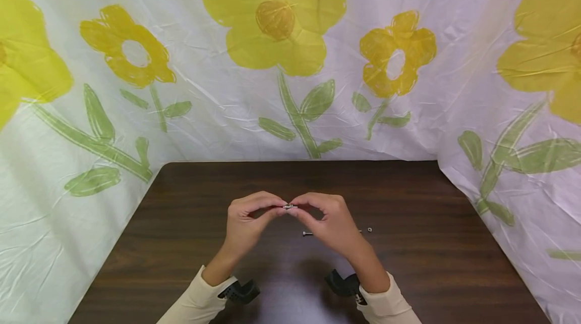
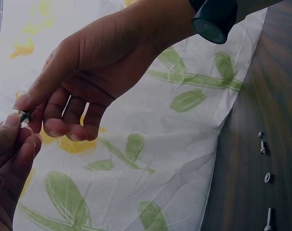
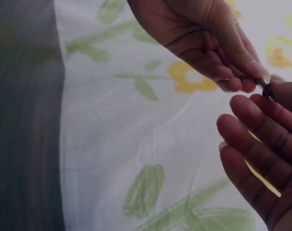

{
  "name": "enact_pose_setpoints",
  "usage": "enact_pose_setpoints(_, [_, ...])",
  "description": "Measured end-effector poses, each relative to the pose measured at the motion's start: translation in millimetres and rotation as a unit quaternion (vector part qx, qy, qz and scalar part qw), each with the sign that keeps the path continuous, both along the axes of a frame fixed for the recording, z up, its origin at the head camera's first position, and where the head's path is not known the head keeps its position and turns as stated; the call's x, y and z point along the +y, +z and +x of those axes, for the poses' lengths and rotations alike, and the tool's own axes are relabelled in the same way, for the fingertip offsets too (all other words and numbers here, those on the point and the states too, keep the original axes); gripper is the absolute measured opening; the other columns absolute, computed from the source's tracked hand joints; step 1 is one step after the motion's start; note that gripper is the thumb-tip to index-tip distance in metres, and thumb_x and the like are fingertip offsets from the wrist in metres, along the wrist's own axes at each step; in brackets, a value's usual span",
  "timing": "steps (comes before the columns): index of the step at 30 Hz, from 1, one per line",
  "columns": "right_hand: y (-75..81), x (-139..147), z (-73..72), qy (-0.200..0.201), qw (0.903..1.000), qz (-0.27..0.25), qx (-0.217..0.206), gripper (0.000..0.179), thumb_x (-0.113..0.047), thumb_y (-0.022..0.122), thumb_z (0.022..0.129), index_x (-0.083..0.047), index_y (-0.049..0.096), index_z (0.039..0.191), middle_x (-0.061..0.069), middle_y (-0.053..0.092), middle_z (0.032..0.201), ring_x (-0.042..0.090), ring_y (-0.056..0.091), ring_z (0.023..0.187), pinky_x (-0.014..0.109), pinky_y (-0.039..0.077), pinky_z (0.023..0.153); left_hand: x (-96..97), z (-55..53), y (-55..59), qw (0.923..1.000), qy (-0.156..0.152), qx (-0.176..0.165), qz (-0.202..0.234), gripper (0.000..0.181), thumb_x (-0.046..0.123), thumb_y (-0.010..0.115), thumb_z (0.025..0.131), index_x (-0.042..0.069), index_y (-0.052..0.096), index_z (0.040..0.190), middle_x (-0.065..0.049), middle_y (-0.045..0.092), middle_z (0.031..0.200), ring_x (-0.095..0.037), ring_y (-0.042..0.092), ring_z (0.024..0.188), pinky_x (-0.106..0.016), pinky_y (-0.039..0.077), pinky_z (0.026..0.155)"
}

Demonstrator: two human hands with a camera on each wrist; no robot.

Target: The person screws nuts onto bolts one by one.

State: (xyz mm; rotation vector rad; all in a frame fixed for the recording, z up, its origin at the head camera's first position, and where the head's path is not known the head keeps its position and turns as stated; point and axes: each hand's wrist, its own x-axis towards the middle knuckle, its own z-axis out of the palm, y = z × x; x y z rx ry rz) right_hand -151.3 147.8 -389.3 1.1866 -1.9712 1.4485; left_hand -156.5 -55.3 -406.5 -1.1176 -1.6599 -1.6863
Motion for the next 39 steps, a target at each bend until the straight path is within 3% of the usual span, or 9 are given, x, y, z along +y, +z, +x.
enact_pose_setpoints(7, [-1.1,-1.5,3.0,-0.021,0.9990,0.021,-0.032,0.026,0.007,0.069,0.091,-0.018,0.072,0.091,-0.005,0.068,0.074,0.008,0.065,0.068,0.025,0.055,0.066,1.1,0.0,-1.0,1.0000,-0.006,0.000,0.001,0.022,-0.017,0.078,0.078,-0.003,0.076,0.095,-0.016,0.073,0.087,-0.023,0.071,0.078,-0.032,0.061,0.069])
enact_pose_setpoints(15, [-0.8,-4.0,4.4,-0.032,0.9980,0.030,-0.044,0.034,0.007,0.062,0.097,-0.021,0.066,0.079,-0.007,0.063,0.068,0.006,0.062,0.064,0.024,0.054,0.064,1.8,-0.2,-1.3,1.0000,-0.003,0.001,-0.001,0.019,-0.014,0.078,0.079,-0.002,0.076,0.094,-0.015,0.073,0.086,-0.023,0.071,0.078,-0.032,0.061,0.069])
enact_pose_setpoints(18, [-0.4,-2.5,4.7,-0.042,0.9976,0.032,-0.045,0.029,0.006,0.065,0.095,-0.020,0.069,0.084,-0.006,0.066,0.070,0.006,0.063,0.066,0.023,0.054,0.065,1.4,0.2,-0.6,1.0000,0.001,0.001,0.000,0.020,-0.015,0.078,0.079,-0.002,0.077,0.094,-0.015,0.073,0.086,-0.022,0.071,0.078,-0.032,0.061,0.070])
enact_pose_setpoints(21, [0.1,-0.5,4.0,-0.046,0.9983,0.022,-0.027,0.025,0.007,0.075,0.087,-0.016,0.072,0.096,-0.004,0.071,0.079,0.008,0.067,0.071,0.022,0.056,0.067,0.3,0.6,0.2,0.9999,0.011,-0.001,0.001,0.020,-0.015,0.078,0.078,-0.002,0.077,0.094,-0.015,0.074,0.087,-0.022,0.071,0.078,-0.031,0.060,0.069])
enact_pose_setpoints(24, [1.0,0.5,2.3,-0.037,0.9993,0.003,0.009,0.038,0.012,0.082,0.076,-0.010,0.073,0.106,0.001,0.075,0.090,0.013,0.071,0.077,0.023,0.058,0.071,-0.9,0.8,1.0,0.9998,0.018,-0.003,0.002,0.021,-0.016,0.078,0.078,-0.001,0.077,0.094,-0.014,0.074,0.087,-0.021,0.071,0.079,-0.030,0.060,0.069])
enact_pose_setpoints(28, [1.1,-0.3,-0.3,-0.018,0.9987,-0.016,0.046,0.045,0.019,0.083,0.069,-0.005,0.074,0.106,0.007,0.076,0.094,0.018,0.073,0.082,0.027,0.060,0.073,-1.4,0.9,1.4,0.9999,0.016,-0.002,0.002,0.022,-0.017,0.078,0.078,-0.002,0.077,0.095,-0.014,0.074,0.088,-0.022,0.072,0.079,-0.031,0.060,0.069])
enact_pose_setpoints(32, [-0.6,-0.8,-1.0,-0.016,0.9988,-0.015,0.044,0.041,0.017,0.082,0.072,-0.006,0.075,0.104,0.006,0.076,0.094,0.018,0.073,0.083,0.027,0.059,0.075,-1.2,0.9,1.5,0.9999,0.015,0.000,0.002,0.023,-0.017,0.078,0.078,-0.002,0.077,0.095,-0.014,0.074,0.088,-0.022,0.072,0.078,-0.031,0.061,0.069])
enact_pose_setpoints(39, [-1.6,-0.1,0.9,-0.033,0.9993,0.017,0.005,0.021,0.005,0.078,0.086,-0.010,0.075,0.099,0.000,0.075,0.089,0.010,0.072,0.079,0.021,0.058,0.075,-0.7,1.2,1.6,1.0000,0.005,-0.003,0.001,0.022,-0.017,0.077,0.078,-0.002,0.077,0.095,-0.014,0.074,0.088,-0.022,0.072,0.079,-0.032,0.061,0.069])
